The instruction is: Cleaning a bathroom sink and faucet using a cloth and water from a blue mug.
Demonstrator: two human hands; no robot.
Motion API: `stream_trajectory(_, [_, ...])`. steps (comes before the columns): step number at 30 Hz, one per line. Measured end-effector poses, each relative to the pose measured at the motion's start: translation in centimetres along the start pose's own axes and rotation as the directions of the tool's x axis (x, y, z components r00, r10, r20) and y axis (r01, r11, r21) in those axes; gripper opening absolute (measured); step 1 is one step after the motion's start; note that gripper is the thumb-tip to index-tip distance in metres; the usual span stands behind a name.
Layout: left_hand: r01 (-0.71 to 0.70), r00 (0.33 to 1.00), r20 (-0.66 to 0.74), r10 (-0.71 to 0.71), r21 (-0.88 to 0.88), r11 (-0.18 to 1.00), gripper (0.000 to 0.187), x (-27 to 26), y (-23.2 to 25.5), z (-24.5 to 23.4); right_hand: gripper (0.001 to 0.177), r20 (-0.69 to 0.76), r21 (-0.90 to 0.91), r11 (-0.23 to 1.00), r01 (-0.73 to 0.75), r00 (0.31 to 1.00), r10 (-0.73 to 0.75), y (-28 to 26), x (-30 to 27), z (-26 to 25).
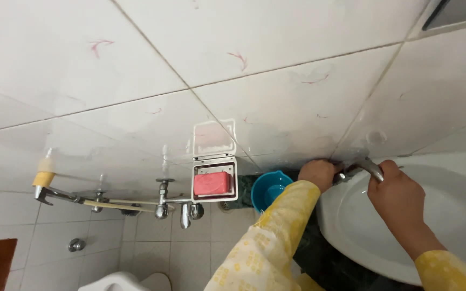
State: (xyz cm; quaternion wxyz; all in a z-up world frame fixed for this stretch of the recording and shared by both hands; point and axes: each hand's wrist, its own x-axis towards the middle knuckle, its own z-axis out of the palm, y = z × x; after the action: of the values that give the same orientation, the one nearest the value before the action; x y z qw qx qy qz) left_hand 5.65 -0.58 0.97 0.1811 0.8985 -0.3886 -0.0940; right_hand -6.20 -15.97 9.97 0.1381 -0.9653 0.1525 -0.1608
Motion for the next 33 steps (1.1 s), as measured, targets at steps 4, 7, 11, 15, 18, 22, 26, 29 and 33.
stream_trajectory(4, [0.226, 0.958, 0.147, -0.245, 0.133, 0.965, 0.024, 1.5, -1.2, 3.4, 0.012, 0.021, -0.028, 1.000, -0.006, 1.000, 0.007, 0.5, 0.1, 0.3])
stream_trajectory(7, [0.216, 0.966, 0.114, -0.231, 0.129, 0.968, 0.022, 1.6, -1.7, 4.5, 0.012, -0.021, -0.024, 0.999, 0.028, 0.999, -0.028, 0.7, -0.2, 0.2])
stream_trajectory(11, [-0.100, 0.981, -0.186, 0.060, -0.213, 0.972, 0.053, 0.2, -2.7, 2.4, 0.012, 0.039, -0.002, 0.999, -0.047, 0.998, 0.047, 0.2, -0.1, -0.1])
stream_trajectory(15, [0.254, 0.967, 0.166, -0.194, -0.546, 0.798, 0.049, 0.2, -2.6, 2.9, 0.012, 0.037, 0.007, 0.999, -0.045, 0.998, 0.045, -0.3, 0.2, -0.2])
stream_trajectory(18, [0.225, 0.974, 0.129, -0.186, -0.434, 0.873, 0.054, 0.3, -2.2, 4.1, 0.012, 0.066, 0.007, 0.998, -0.057, 0.996, 0.056, -0.4, -0.3, -0.3])
stream_trajectory(22, [0.164, 0.986, 0.008, -0.165, -0.198, 0.966, 0.047, 2.2, -1.3, 3.8, 0.011, 0.011, -0.005, 1.000, -0.013, 1.000, 0.013, 0.0, 0.3, -0.2])
stream_trajectory(26, [0.377, 0.917, 0.153, -0.369, -0.027, 0.926, 0.027, 1.8, -0.4, 2.0, 0.010, -0.038, 0.010, 1.000, 0.025, 0.999, -0.025, 0.1, 0.1, 0.4])
stream_trajectory(29, [0.372, 0.911, 0.176, -0.373, 0.041, 0.927, 0.029, -0.4, 2.1, -2.3, 0.014, -0.040, 0.024, 1.000, 0.000, 0.999, 0.000, 0.1, 0.0, 0.8])
stream_trajectory(33, [0.373, 0.892, -0.053, -0.449, -0.475, 0.797, 0.042, -4.5, 6.8, -11.0, 0.022, 0.236, 0.499, 0.789, -0.358, 0.933, 0.274, -2.3, 0.6, 1.5])
